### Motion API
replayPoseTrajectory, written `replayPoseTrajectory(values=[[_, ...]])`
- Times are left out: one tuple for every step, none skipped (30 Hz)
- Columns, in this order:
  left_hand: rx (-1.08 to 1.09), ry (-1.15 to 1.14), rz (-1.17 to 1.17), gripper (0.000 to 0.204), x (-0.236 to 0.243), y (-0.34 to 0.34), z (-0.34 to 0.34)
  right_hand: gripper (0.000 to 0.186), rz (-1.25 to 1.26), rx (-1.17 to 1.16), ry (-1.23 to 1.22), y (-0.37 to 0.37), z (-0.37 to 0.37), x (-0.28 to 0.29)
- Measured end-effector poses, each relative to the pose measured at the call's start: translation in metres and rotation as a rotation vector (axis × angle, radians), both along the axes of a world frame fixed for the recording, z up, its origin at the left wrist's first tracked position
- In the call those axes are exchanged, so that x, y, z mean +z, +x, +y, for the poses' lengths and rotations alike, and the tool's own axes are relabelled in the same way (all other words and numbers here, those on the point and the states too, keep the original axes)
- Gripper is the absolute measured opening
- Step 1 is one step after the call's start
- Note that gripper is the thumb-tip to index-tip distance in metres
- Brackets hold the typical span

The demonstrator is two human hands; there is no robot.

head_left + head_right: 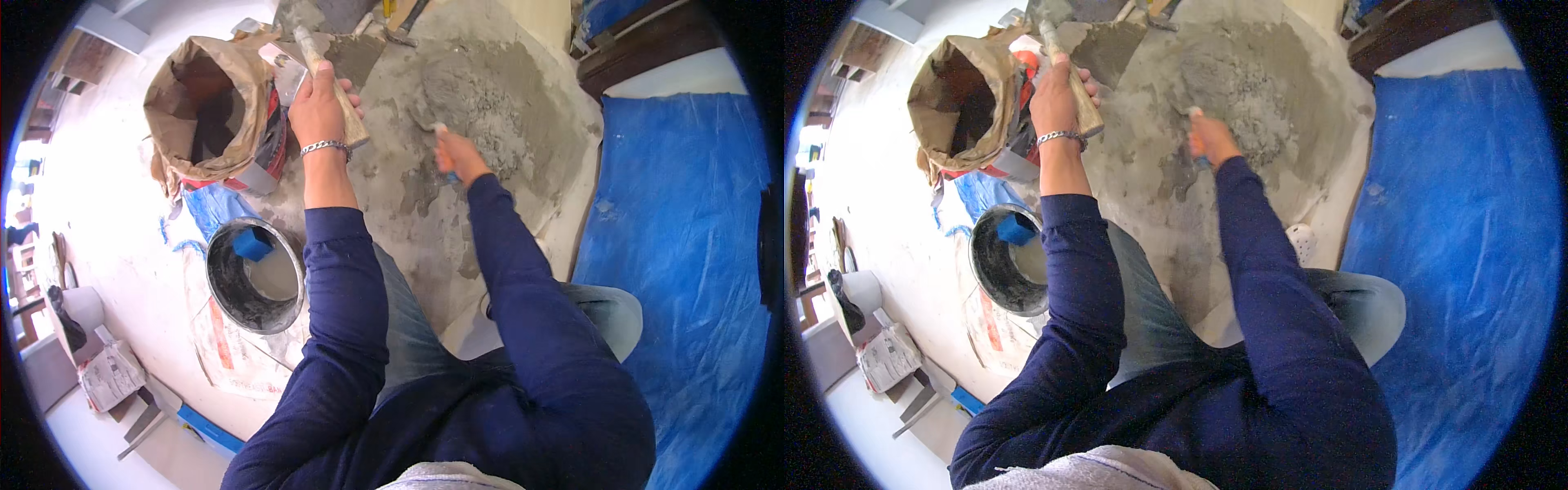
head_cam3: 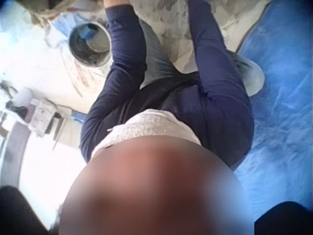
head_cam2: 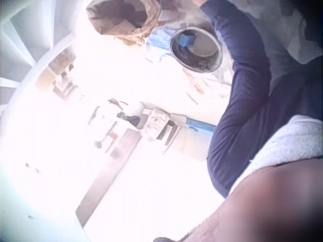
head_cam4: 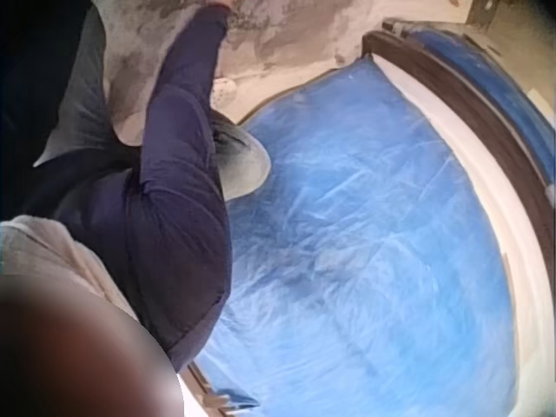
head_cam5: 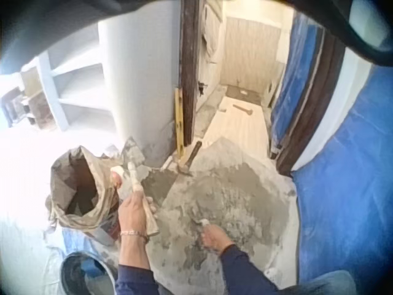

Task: Applying and smoothing mortar on a floor surface around a pipe using trowels.

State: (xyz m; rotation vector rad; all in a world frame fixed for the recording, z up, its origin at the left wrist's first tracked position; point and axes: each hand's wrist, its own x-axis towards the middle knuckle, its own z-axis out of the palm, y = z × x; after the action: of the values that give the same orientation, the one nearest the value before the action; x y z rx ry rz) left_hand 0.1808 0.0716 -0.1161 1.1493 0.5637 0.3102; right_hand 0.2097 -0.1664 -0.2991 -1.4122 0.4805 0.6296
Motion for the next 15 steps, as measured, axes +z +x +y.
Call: replayPoseTrajectory(values=[[0.008, -0.007, -0.015, 0.039, 0.004, 0.001, 0.001, 0.035, 0.074, 0.029, 0.018, 0.007, -0.021, 0.003], [-0.005, 0.038, 0.003, 0.038, 0.005, -0.002, 0.005, 0.035, 0.069, 0.042, 0.018, 0.007, -0.027, 0.008], [-0.019, 0.082, 0.023, 0.038, 0.005, -0.005, 0.009, 0.032, 0.122, -0.055, 0.080, 0.002, -0.031, 0.012], [-0.014, 0.080, 0.017, 0.038, 0.006, -0.007, 0.014, 0.030, 0.174, -0.159, 0.141, -0.003, -0.034, 0.017], [-0.040, 0.084, 0.016, 0.037, 0.006, -0.008, 0.015, 0.030, 0.165, -0.162, 0.134, -0.005, -0.043, 0.015], [-0.067, 0.087, 0.016, 0.036, 0.006, -0.007, 0.016, 0.029, 0.178, -0.242, 0.381, -0.009, -0.050, 0.011], [-0.067, 0.081, 0.013, 0.036, 0.005, -0.007, 0.018, 0.028, 0.194, -0.315, 0.633, -0.014, -0.054, 0.008], [-0.065, 0.084, 0.018, 0.036, 0.003, -0.009, 0.023, 0.028, 0.208, -0.310, 0.633, -0.026, -0.041, 0.014], [-0.064, 0.087, 0.025, 0.036, 0.000, -0.010, 0.027, 0.028, 0.165, -0.373, 0.547, -0.038, -0.023, 0.017], [-0.062, 0.082, 0.035, 0.036, -0.003, -0.009, 0.027, 0.028, 0.118, -0.439, 0.453, -0.052, -0.007, 0.025], [-0.058, 0.072, 0.030, 0.036, -0.003, -0.006, 0.024, 0.028, 0.105, -0.362, 0.382, -0.064, 0.002, 0.029], [-0.055, 0.065, 0.027, 0.035, -0.004, -0.004, 0.022, 0.031, 0.105, -0.276, 0.313, -0.079, 0.015, 0.032], [-0.058, 0.065, 0.027, 0.035, -0.004, -0.002, 0.019, 0.034, 0.101, -0.189, 0.249, -0.093, 0.030, 0.035], [-0.057, 0.054, 0.020, 0.036, -0.007, 0.002, 0.013, 0.037, 0.123, -0.091, 0.225, -0.107, 0.041, 0.030], [-0.057, 0.044, 0.015, 0.036, -0.008, 0.005, 0.007, 0.040, 0.145, 0.005, 0.200, -0.122, 0.052, 0.025]])
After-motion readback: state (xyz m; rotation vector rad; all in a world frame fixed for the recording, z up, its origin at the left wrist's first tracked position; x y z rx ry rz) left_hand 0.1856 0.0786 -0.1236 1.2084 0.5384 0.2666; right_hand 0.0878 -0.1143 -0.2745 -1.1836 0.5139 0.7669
